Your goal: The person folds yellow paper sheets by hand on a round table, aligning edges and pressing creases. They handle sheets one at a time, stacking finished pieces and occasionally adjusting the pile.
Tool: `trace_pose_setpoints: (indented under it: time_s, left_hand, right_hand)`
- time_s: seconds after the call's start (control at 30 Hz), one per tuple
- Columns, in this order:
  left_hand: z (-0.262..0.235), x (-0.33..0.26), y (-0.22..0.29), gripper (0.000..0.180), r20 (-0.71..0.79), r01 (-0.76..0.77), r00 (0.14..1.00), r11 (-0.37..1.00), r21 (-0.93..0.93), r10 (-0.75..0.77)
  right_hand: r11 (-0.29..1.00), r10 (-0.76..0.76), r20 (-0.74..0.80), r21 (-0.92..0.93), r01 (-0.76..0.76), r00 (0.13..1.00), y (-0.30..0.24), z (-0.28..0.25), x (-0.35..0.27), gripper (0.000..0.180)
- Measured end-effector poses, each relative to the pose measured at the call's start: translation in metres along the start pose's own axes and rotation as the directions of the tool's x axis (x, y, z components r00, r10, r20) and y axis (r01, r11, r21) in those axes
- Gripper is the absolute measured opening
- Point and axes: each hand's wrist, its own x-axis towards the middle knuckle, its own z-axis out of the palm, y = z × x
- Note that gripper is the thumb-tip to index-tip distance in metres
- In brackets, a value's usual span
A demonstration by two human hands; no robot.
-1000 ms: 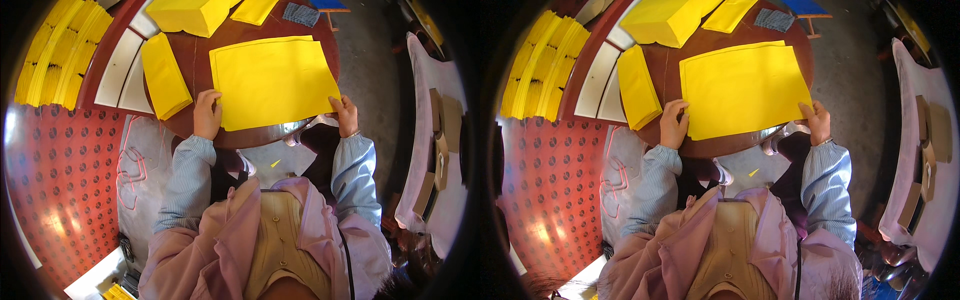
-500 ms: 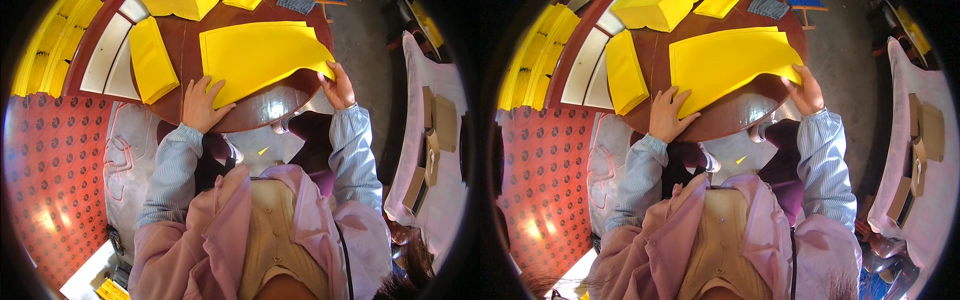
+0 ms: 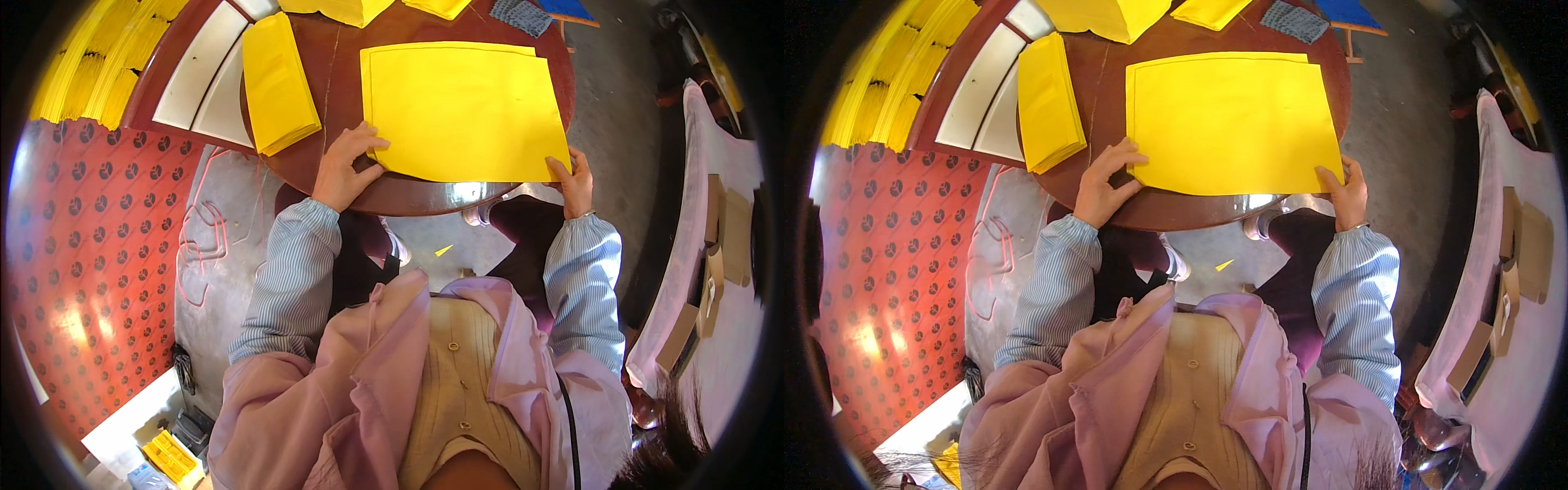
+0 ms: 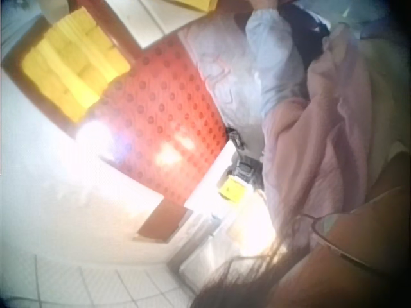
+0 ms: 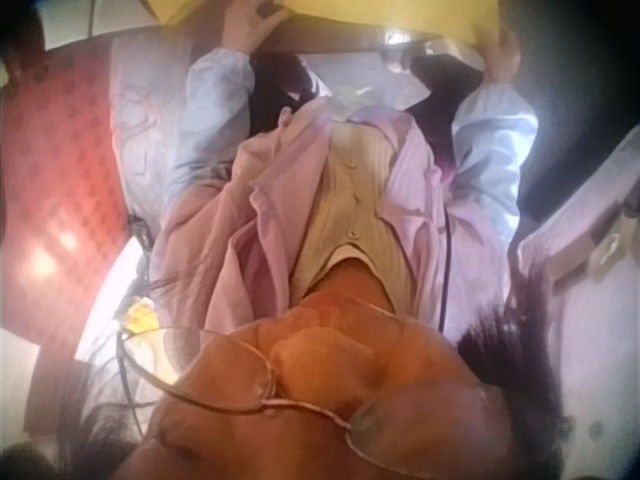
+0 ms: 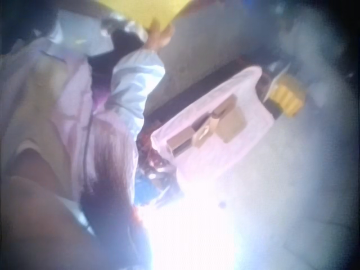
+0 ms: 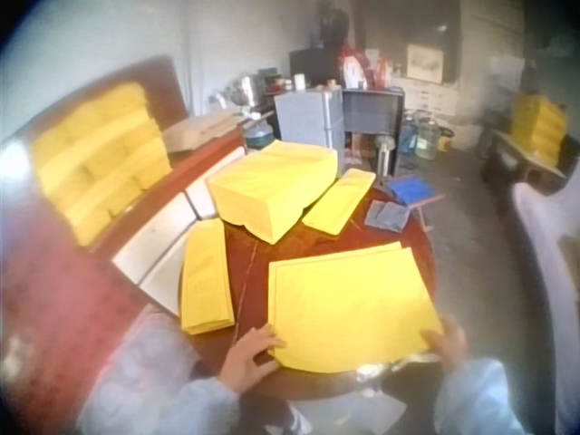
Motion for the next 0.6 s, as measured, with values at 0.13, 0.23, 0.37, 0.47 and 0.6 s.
trace_pose_setpoints:
  time_s: [0.13, 0.23, 0.37, 0.47, 0.6]
  left_hand:
    - [0.001, 0.000, 0.002, 0.025, -0.052, -0.032, 0.998, 0.999, 0.010, 0.033]
    - [0.001, -0.002, 0.008, 0.018, -0.067, 0.018, 0.998, 1.000, 0.013, -0.018]
    - [0.001, -0.002, 0.013, 0.015, -0.068, 0.076, 0.994, 0.994, -0.080, -0.082]
    - [0.002, -0.001, 0.014, 0.016, -0.085, 0.092, 0.991, 0.985, -0.144, -0.105]
    - [0.003, -0.001, 0.015, 0.016, -0.096, 0.092, 0.990, 0.987, -0.131, -0.105]
  right_hand:
    - [0.981, -0.071, -0.030, -0.183, 0.064, 0.997, -0.002, 0.002, -0.001, 0.060]
    - [0.965, -0.099, -0.020, -0.247, 0.091, 0.995, -0.006, 0.003, -0.008, 0.060]
    - [0.969, -0.085, -0.011, -0.233, 0.080, 0.996, -0.013, 0.005, -0.018, 0.058]
    - [0.965, -0.078, -0.020, -0.253, 0.070, 0.997, -0.018, 0.007, -0.023, 0.058]
    - [0.953, -0.101, -0.023, -0.291, 0.090, 0.995, -0.021, 0.008, -0.025, 0.060]
